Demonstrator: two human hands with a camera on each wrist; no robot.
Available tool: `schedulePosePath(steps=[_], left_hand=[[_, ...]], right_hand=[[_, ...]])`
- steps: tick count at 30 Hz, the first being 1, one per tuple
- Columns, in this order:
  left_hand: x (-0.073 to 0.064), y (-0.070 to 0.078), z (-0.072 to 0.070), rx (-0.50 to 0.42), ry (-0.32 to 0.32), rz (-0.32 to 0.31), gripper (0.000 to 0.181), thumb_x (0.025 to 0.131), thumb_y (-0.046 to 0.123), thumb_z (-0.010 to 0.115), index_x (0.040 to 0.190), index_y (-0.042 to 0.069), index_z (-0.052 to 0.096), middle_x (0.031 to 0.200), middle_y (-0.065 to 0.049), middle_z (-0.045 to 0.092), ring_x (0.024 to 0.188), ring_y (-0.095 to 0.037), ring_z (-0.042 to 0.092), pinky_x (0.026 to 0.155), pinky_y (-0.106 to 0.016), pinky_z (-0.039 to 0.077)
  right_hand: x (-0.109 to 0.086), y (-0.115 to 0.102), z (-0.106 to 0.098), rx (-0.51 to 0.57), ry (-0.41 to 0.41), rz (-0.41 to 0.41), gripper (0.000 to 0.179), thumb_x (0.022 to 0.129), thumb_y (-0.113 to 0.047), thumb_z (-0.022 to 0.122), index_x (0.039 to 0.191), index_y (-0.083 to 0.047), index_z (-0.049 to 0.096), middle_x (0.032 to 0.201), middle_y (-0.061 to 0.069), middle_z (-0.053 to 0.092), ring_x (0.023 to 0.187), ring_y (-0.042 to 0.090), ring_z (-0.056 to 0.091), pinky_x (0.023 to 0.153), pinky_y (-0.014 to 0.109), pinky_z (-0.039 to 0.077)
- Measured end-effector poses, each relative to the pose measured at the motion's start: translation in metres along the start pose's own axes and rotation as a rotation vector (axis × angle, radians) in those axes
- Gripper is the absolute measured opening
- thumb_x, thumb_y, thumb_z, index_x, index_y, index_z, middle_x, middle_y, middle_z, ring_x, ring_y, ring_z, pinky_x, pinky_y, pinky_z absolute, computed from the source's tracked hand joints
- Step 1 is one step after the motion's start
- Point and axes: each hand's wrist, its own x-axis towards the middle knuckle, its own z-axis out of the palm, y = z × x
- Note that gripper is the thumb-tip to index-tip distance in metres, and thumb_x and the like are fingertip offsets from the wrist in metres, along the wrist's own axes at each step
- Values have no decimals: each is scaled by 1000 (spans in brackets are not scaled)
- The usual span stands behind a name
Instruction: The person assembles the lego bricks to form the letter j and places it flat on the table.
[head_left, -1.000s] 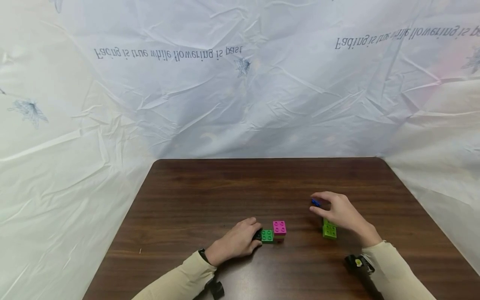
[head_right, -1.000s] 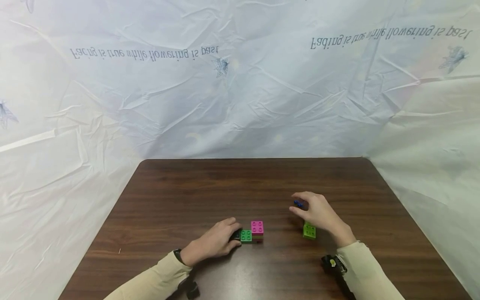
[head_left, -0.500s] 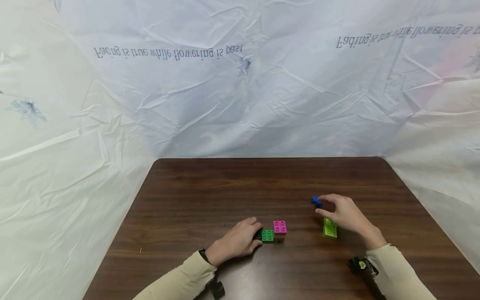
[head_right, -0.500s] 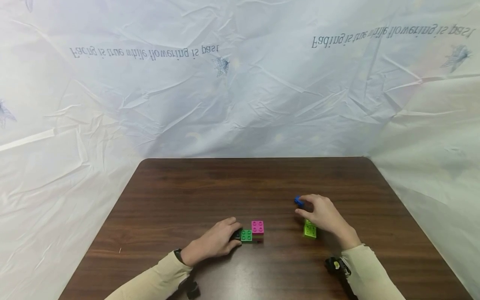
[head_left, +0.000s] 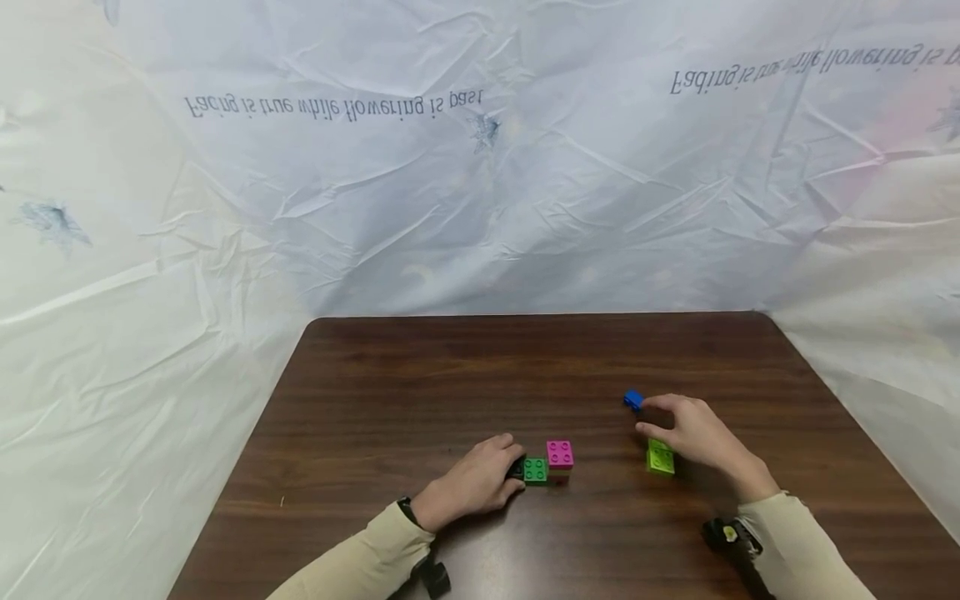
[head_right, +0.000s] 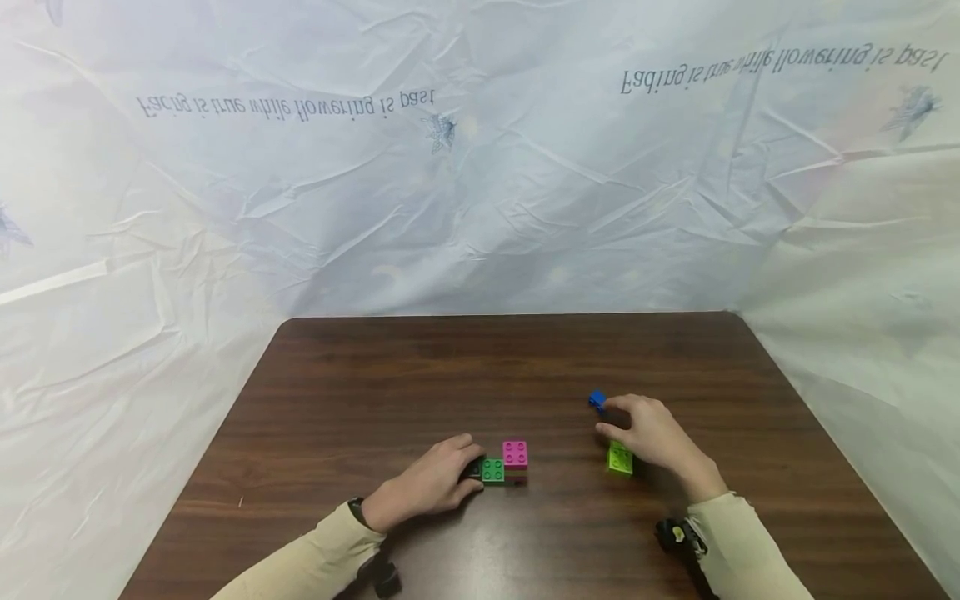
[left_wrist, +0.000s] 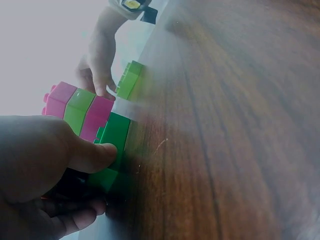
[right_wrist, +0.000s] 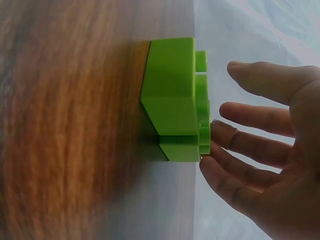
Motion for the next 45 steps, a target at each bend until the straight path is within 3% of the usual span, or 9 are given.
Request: schedulePosePath(steps=[9,20,28,33,37,45], left_hand=[[0,0,0,-7,-4,4,33,91,33,69,115,10,64,98,2,57,87,-8,54,81,-25,50],[-1,0,-1,-4,6,7,32,91,34,69,113,11,65,96,3,57,87,-8,54,79,-25,50],[-1,0,-3,-13,-3,5,33,91,33,69,114,11,65,99,2,58,89,-8,55,80,-24,50],[0,0,-3,-12,0,3,33,91,33,69,114,11,65,99,2,58,89,-8,56,81,-25,50],[0,-1,-2,-4,7,1,33,91,34,69,114,11,65,99,2,58,90,-9,56,81,-26,50],[0,0,-1,-5,6,-1,34,90,34,69,114,10,65,98,2,58,89,-8,56,82,-26,50]], right_hand=[[-2,3,2,4,-12,7,42,89,-31,72,119,-3,67,115,18,68,101,36,65,81,54,51],[-6,7,4,10,-88,27,38,86,-26,74,116,-2,68,111,15,69,97,32,67,76,47,54],[-8,8,4,-6,-110,78,40,85,-31,75,114,-3,69,108,14,70,96,33,66,77,49,53],[-8,10,3,-6,-129,107,40,85,-35,74,111,-3,70,101,11,70,86,24,66,69,42,53],[-8,11,2,-8,-133,100,39,86,-35,73,109,-4,71,99,8,70,82,19,64,66,38,52],[-7,10,0,-35,-129,74,38,87,-35,72,106,-2,72,100,13,72,84,24,68,70,42,54]])
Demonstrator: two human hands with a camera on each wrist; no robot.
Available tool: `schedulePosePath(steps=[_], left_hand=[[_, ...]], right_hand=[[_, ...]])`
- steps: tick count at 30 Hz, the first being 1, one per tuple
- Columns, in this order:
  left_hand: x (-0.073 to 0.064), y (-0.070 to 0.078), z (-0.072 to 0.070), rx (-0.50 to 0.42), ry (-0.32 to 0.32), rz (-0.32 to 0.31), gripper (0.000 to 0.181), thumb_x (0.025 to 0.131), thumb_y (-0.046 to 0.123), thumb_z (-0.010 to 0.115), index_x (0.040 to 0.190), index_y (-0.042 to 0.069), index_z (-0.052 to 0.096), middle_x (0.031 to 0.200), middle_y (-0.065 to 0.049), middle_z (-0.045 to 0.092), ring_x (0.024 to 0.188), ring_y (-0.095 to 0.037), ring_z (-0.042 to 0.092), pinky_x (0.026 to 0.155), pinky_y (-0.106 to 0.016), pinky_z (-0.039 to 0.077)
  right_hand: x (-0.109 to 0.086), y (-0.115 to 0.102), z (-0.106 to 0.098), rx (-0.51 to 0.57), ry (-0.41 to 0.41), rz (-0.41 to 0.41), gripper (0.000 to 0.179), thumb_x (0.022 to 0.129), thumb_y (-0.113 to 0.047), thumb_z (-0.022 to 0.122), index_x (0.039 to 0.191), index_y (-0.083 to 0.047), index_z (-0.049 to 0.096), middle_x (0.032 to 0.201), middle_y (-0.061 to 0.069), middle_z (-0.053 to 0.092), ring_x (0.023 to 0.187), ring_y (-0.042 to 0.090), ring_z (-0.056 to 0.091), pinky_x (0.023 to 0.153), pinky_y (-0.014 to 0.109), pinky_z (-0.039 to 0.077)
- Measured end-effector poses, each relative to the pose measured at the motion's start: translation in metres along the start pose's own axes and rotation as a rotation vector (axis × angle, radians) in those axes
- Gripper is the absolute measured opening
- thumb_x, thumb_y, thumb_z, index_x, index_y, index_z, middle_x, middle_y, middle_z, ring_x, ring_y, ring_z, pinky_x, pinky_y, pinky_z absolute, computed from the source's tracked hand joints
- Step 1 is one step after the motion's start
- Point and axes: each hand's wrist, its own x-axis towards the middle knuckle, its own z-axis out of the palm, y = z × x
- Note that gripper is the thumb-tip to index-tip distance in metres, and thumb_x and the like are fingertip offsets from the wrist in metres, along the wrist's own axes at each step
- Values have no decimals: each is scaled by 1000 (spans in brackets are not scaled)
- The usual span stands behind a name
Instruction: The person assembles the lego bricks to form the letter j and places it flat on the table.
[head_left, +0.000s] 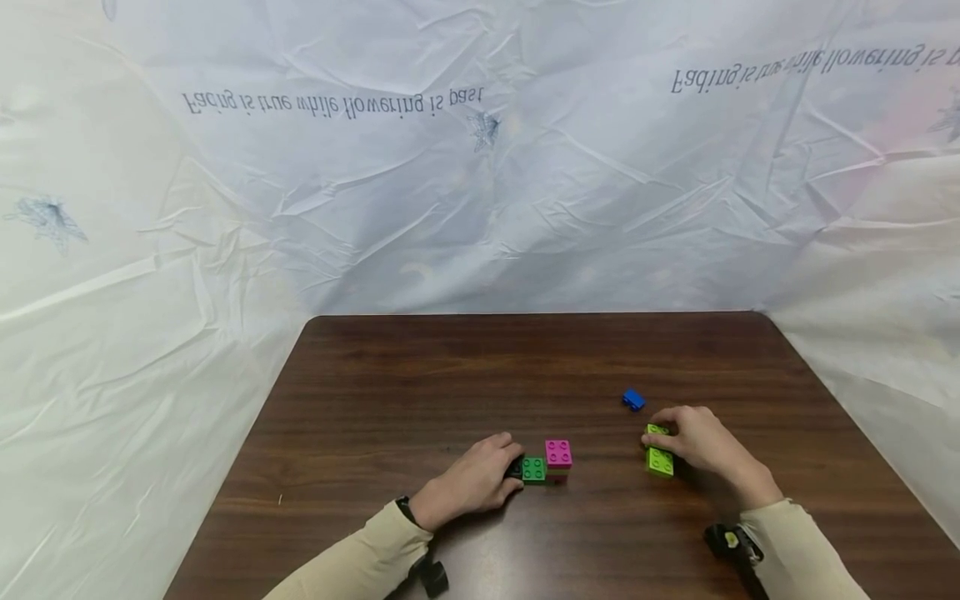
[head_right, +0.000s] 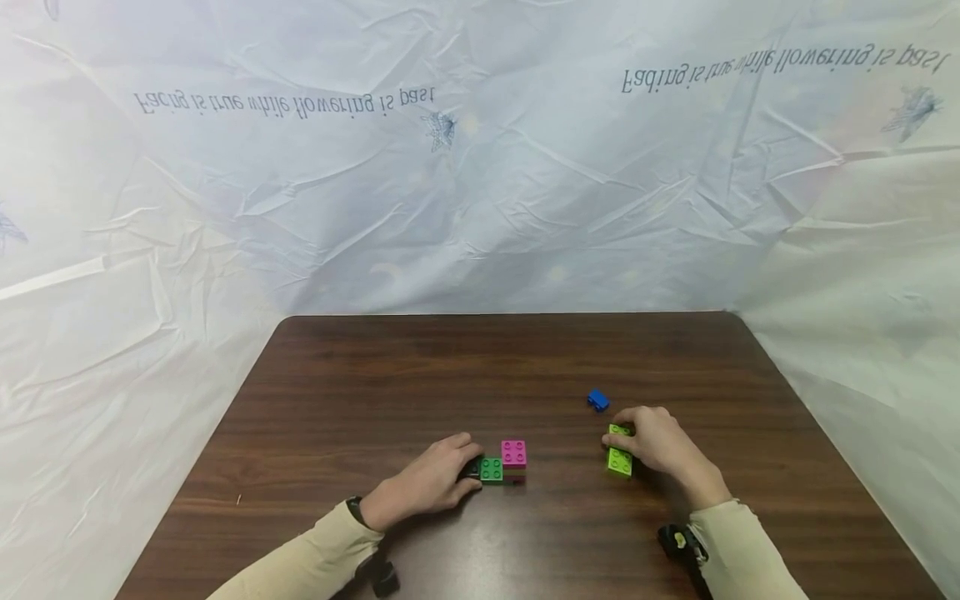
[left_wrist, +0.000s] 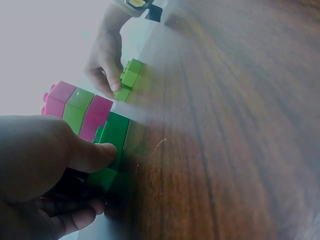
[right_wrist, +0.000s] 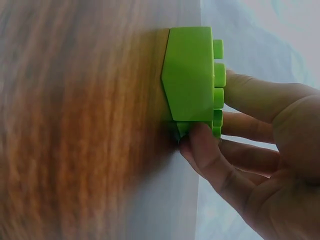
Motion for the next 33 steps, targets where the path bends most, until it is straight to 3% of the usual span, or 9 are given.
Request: schedulePosePath(steps=[5,12,21,33], left_hand=[[0,0,0,3,4,3,33,90,34,70,113,11,65,98,2,58,88,-8,55,81,-26,50],[0,0,0,8,8,4,33,90,34,70,113,11,65,98,2,58,89,-8,56,81,-26,50],[0,0,0,14,-3,0,34,90,35,70,114,11,64,98,2,58,89,-8,55,81,-25,50],[0,1,1,10,1,0,34,90,34,70,114,11,65,98,3,58,89,-8,55,81,-26,50]], right_hand=[[1,-1,-1,-4,-15,-5,41,88,-34,71,107,2,71,101,17,71,78,20,67,66,38,54],[2,-2,1,-4,-26,19,50,82,-35,77,111,4,69,105,20,70,81,23,67,66,39,54],[2,-3,6,-10,-19,12,46,81,-27,79,112,4,69,101,17,70,65,5,57,57,29,48],[3,-2,4,-37,-1,-33,43,80,-26,79,109,5,69,99,16,70,69,9,59,58,30,49]])
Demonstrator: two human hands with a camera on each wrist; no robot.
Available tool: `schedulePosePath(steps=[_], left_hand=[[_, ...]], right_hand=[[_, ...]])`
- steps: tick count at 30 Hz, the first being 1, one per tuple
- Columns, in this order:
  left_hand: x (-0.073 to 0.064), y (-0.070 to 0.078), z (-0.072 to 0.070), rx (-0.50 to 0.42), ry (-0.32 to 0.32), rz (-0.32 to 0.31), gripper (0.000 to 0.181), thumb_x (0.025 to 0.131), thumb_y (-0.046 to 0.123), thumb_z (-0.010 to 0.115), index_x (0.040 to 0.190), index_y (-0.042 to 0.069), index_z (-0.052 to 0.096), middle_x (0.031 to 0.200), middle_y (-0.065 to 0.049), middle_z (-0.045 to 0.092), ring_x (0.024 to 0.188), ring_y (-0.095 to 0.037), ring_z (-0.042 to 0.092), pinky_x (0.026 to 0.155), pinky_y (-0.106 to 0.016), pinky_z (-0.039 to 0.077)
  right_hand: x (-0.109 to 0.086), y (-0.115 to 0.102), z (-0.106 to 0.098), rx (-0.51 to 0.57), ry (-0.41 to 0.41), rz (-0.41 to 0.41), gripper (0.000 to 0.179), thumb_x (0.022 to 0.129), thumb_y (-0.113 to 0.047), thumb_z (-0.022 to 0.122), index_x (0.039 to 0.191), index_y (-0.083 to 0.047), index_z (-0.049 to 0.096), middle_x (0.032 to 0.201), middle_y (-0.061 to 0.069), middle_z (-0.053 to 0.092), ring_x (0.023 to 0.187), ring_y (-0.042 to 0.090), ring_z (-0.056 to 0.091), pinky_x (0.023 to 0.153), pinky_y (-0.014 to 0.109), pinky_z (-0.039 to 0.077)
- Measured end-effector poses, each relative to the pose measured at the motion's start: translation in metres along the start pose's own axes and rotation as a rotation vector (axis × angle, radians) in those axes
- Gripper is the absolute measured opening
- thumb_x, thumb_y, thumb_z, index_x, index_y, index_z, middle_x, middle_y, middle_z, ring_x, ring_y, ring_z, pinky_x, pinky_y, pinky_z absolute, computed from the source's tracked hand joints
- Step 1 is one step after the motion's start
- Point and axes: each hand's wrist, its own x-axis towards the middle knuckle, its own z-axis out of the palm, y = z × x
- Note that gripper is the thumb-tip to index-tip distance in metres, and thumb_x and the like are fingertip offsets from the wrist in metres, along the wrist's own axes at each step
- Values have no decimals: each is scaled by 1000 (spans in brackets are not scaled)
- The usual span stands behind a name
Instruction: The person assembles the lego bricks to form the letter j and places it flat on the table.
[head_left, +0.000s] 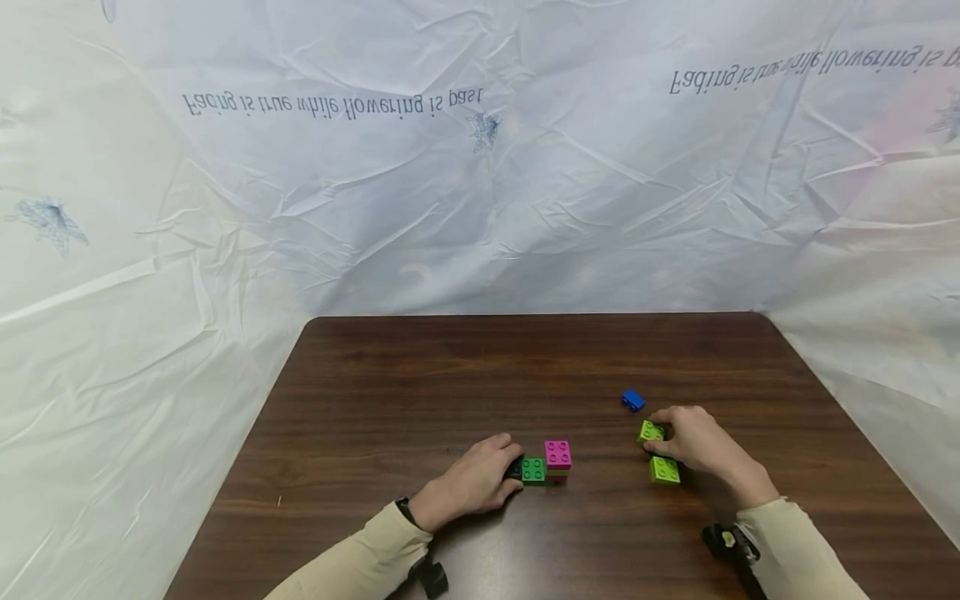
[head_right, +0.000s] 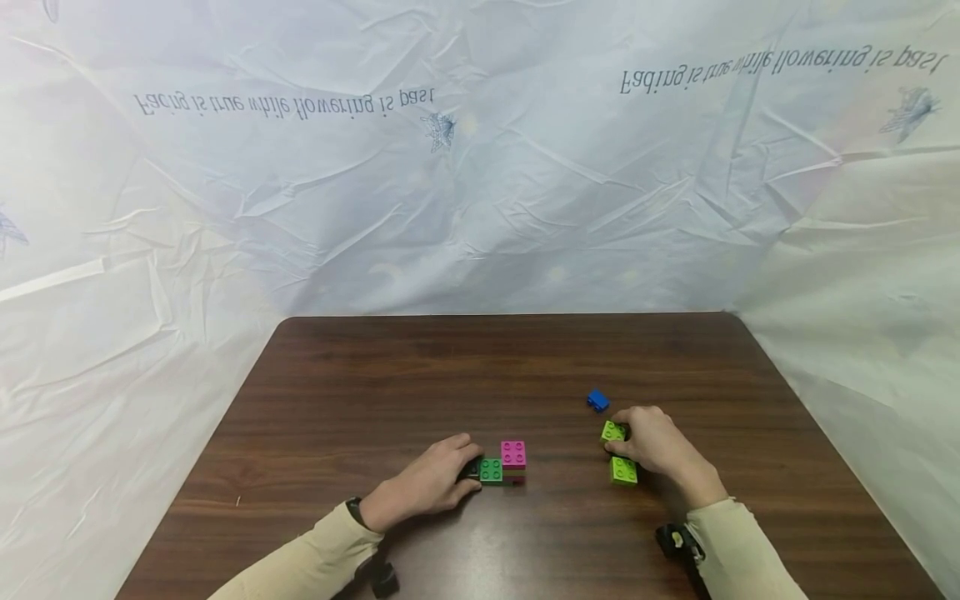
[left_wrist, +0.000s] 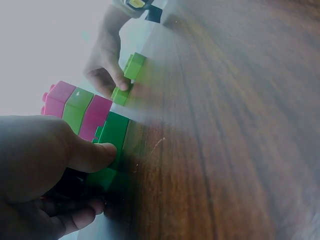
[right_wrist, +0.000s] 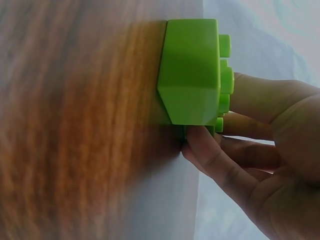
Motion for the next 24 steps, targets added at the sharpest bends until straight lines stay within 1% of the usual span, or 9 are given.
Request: schedulePosePath(steps=[4,8,14,19,24], left_hand=[[0,0,0,1,-1,1,35,90,34,70,115,11,64,98,3,58,89,-8,55,82,-26,50],[0,0,0,5,4,6,35,90,34,70,115,10,65,99,2,58,91,-8,56,83,-27,50],[0,-1,-1,3,10,8,34,90,34,70,114,10,65,99,2,58,91,-8,56,82,-26,50],[0,-2,-2,-12,-3,-3,35,90,34,70,116,10,64,99,2,58,91,-8,56,82,-26,50],[0,-2,-2,-26,-26,-16,35,91,35,68,117,11,64,99,3,57,88,-7,55,78,-24,50]], right_hand=[[1,-1,-1,5,-7,3,43,81,-25,79,110,4,69,100,15,70,68,7,56,58,29,47],[1,-2,-3,7,-10,-16,42,82,-26,78,110,4,69,99,15,70,64,4,53,57,27,45],[4,-7,-7,-4,9,-37,42,83,-27,77,112,3,69,100,13,71,63,1,51,57,26,44],[6,-14,-11,-18,31,-67,42,83,-27,77,112,2,69,103,15,71,62,0,50,59,28,47],[6,-19,-13,4,32,-79,42,83,-26,76,113,3,69,99,11,70,57,-2,46,57,25,45]])
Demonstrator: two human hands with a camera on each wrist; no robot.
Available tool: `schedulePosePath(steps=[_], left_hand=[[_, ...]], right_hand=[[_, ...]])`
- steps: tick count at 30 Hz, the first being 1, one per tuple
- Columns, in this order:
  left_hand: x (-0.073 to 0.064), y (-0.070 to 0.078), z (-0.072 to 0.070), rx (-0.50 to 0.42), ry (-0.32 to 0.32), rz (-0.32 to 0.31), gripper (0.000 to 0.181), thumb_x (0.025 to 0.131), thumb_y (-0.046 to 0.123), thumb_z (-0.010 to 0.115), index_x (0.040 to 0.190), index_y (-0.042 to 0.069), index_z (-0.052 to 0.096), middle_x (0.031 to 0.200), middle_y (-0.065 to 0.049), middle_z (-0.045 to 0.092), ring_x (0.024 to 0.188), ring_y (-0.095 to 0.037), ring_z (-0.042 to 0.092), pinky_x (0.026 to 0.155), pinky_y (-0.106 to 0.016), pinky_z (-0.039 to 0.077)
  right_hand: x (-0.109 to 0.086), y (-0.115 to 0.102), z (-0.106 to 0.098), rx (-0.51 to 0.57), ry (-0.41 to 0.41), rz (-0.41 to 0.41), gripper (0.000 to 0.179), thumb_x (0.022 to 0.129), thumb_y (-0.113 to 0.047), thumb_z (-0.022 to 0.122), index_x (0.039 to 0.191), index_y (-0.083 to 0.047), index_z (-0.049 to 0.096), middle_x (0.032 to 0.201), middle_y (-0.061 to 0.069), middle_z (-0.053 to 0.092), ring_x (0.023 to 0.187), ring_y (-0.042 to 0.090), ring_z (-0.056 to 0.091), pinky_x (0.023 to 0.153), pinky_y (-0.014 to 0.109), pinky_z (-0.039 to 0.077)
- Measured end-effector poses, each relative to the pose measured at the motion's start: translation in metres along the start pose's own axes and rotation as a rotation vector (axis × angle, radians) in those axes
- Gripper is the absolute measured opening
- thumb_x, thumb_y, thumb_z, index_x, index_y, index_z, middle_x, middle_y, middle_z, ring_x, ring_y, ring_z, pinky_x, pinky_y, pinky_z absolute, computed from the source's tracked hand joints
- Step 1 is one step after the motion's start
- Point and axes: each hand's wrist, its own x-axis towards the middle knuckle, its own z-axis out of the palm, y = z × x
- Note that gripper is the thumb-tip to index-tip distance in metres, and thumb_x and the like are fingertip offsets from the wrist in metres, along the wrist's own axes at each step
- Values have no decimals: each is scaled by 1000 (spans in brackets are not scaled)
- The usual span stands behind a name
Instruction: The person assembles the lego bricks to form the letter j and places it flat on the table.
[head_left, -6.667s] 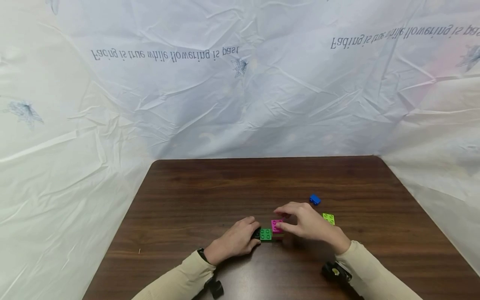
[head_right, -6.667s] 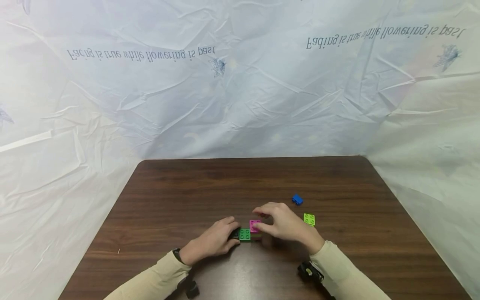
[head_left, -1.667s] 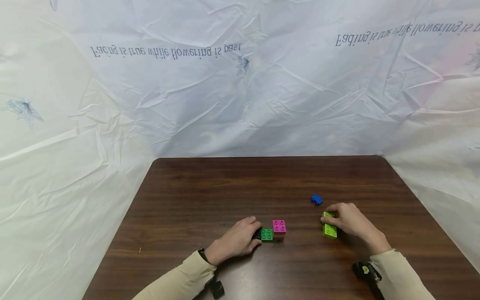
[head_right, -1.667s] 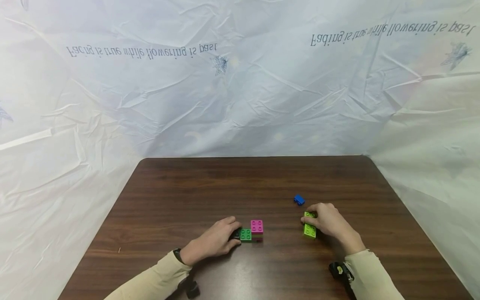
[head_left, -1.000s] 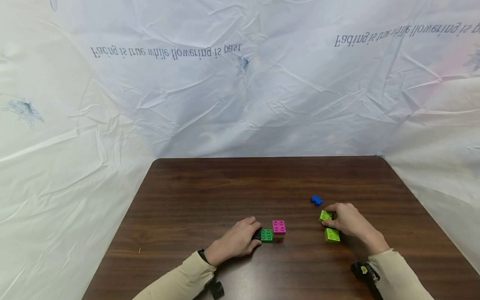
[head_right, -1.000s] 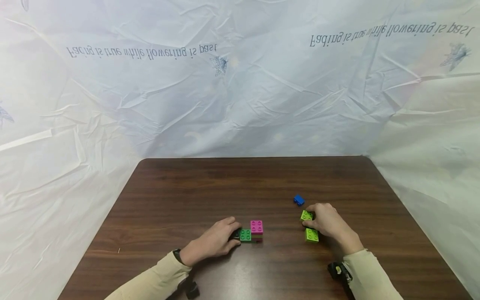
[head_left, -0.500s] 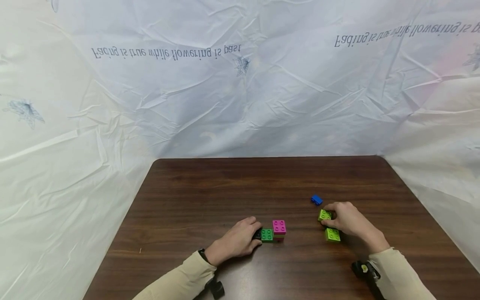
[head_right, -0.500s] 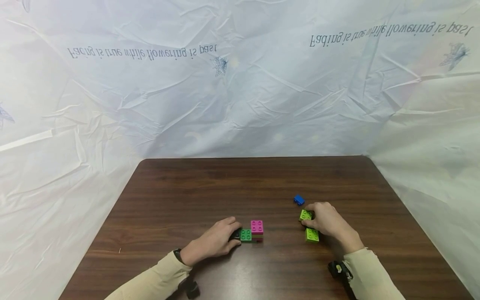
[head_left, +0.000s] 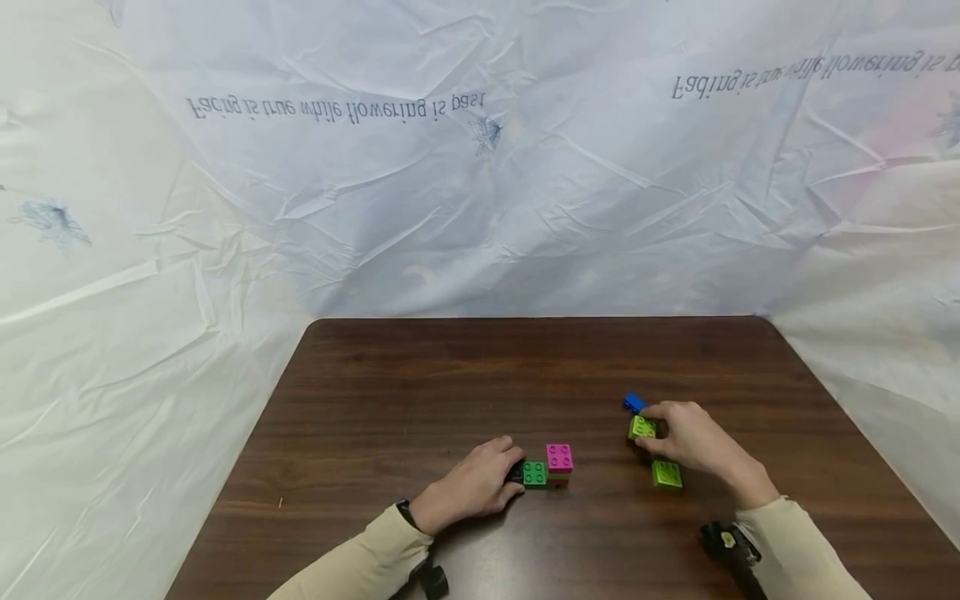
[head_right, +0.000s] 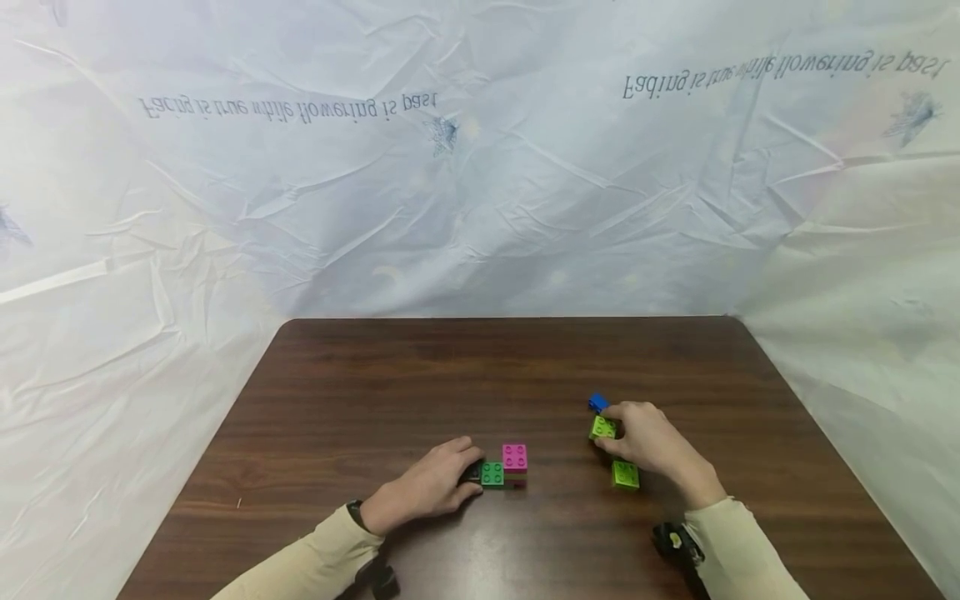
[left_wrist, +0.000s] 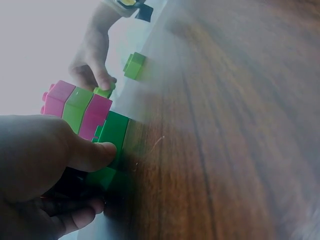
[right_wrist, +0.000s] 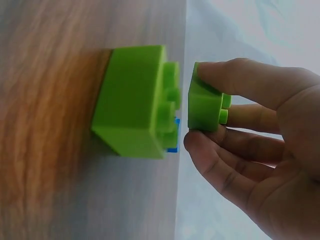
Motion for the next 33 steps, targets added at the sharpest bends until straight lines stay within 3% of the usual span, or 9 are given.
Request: schedulePosePath(steps=[12,20,33], left_hand=[[0,0,1,-5,0,4,35,92,35,67,118,11,64,100,3,57,88,-6,54,77,-24,49],[0,0,1,-7,-7,-1,36,92,35,67,118,11,63,100,3,57,89,-7,55,79,-24,49],[2,0,3,-4,-4,-3,36,92,35,68,119,11,63,100,2,57,90,-7,55,80,-25,50]], right_hand=[[5,-11,-2,52,101,-86,34,83,-23,77,110,-3,70,84,-4,65,58,-1,44,54,22,40],[11,-19,-5,61,137,-98,36,83,-23,77,112,-4,69,95,3,70,64,-3,51,56,22,45],[19,-31,-7,154,155,-144,33,83,-21,77,112,-6,69,91,-3,67,70,2,58,59,21,50]])
